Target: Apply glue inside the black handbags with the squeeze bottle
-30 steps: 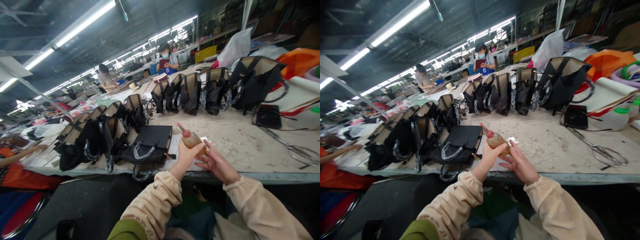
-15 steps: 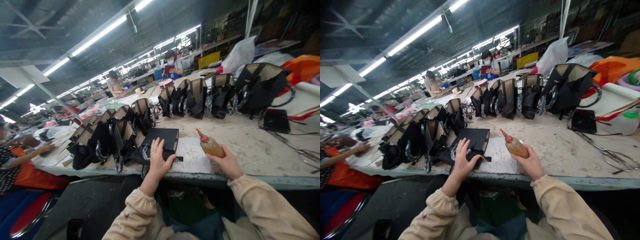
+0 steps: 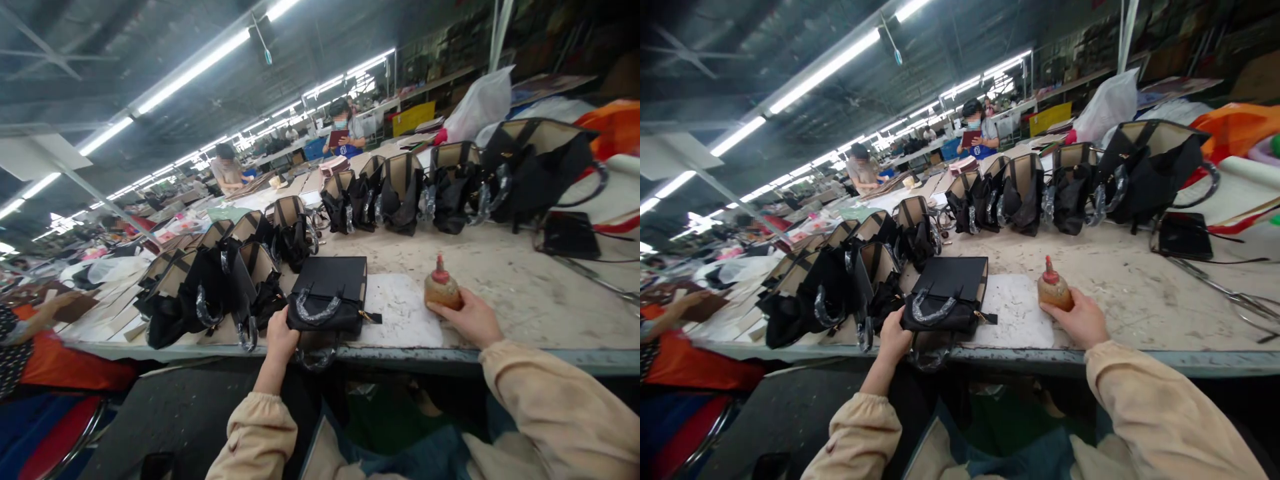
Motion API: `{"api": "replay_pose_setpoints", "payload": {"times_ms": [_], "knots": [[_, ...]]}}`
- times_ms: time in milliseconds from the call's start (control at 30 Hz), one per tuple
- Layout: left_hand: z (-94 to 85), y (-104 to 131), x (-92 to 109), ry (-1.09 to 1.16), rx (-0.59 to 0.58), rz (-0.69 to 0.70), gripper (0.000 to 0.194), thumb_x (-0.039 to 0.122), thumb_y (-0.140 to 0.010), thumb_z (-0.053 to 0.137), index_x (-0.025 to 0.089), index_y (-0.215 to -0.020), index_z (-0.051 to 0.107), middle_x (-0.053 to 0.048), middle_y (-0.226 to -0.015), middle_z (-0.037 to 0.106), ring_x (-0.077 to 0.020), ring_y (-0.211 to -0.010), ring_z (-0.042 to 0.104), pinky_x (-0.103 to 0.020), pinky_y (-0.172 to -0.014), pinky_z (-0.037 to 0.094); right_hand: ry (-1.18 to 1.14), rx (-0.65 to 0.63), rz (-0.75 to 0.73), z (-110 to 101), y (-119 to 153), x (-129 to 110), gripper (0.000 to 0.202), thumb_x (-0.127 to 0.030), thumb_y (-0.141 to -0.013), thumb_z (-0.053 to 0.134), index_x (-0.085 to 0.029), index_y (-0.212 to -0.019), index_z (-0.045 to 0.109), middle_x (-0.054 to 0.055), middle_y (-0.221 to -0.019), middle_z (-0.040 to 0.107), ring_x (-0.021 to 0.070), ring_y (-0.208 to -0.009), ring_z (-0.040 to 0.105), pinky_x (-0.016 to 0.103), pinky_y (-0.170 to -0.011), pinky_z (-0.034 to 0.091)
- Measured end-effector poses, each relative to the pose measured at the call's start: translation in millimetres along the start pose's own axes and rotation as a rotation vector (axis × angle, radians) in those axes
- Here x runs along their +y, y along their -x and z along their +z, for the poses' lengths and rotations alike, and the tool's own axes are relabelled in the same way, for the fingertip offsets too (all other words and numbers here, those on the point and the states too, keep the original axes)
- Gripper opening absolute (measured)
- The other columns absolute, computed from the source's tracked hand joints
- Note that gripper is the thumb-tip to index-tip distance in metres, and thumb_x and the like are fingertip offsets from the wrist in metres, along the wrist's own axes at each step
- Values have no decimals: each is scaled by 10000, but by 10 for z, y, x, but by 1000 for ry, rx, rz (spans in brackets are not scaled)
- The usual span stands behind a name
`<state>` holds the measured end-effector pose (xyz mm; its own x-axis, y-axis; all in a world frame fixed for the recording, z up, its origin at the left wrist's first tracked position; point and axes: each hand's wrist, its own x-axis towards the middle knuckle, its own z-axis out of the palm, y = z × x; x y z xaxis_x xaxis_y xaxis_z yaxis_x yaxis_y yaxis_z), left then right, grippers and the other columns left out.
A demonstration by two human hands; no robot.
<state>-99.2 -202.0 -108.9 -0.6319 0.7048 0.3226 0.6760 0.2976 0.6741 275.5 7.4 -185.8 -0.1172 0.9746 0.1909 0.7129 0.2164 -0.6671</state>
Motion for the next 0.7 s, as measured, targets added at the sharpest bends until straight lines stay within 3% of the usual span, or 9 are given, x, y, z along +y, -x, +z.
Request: {"api": "replay_pose_setpoints", "payload": {"times_ms": [100,200,300,400,433,500,567,633,700], "knots": [[68,2,6,125,57,27,327,93,-524,496,211,-772,673,-68,-875,652,-275,-950,600,-413,-946,423,64,-45,13,-103,22,-12,592,-665,-638,647,-178,-972,670,99,-808,672,282,-753,632,375,-668,482],[179,72,108,356,84,-8,290,100,-541,489,208,-757,649,-64,-1039,657,-248,-1063,569,-383,-987,395,248,-51,-36,-251,113,-56,594,-655,-669,617,-138,-958,667,148,-866,673,312,-825,629,396,-701,482],[270,151,279,829,95,-224,218,111,-552,543,196,-742,607,-44,-1024,687,-224,-1028,599,-333,-886,456,368,-91,-31,-453,333,-170,500,-630,-733,564,-167,-883,675,139,-870,684,314,-821,634,403,-693,478],[287,168,415,1093,93,-449,193,133,-517,629,183,-698,589,11,-770,673,-169,-805,631,-229,-671,479,222,-207,-5,-562,617,-418,426,-615,-814,494,-230,-729,657,55,-718,669,246,-680,632,374,-644,481],[282,159,436,1124,95,-488,198,137,-502,646,179,-689,595,29,-703,649,-144,-726,616,-201,-613,462,109,-226,-40,-543,692,-527,409,-602,-823,500,-232,-757,660,43,-715,664,230,-680,633,364,-656,494],[280,130,442,1179,106,-522,190,138,-490,657,170,-669,604,52,-628,610,-104,-620,569,-171,-553,434,-154,-243,-115,-410,762,-756,435,-561,-802,570,-199,-1029,649,72,-871,683,231,-787,652,355,-712,531],[299,99,422,1248,118,-544,145,132,-506,644,168,-640,600,59,-599,598,-84,-581,541,-169,-563,444,-291,-260,-210,-187,711,-959,728,-507,-752,654,-141,-1348,452,155,-1229,588,283,-1099,586,399,-864,527],[332,72,405,1296,144,-588,89,124,-547,606,175,-619,594,52,-592,605,-93,-601,558,-187,-610,474,-290,-314,-257,59,574,-1109,1003,-452,-634,766,-84,-1442,299,224,-1422,409,357,-1309,405,506,-1052,391],[362,54,406,1296,173,-655,95,115,-591,550,191,-622,598,35,-611,627,-123,-649,595,-219,-637,500,-303,-425,-273,275,426,-1206,1195,-415,-557,822,-45,-1480,159,265,-1472,309,379,-1366,311,541,-1117,280]]}}
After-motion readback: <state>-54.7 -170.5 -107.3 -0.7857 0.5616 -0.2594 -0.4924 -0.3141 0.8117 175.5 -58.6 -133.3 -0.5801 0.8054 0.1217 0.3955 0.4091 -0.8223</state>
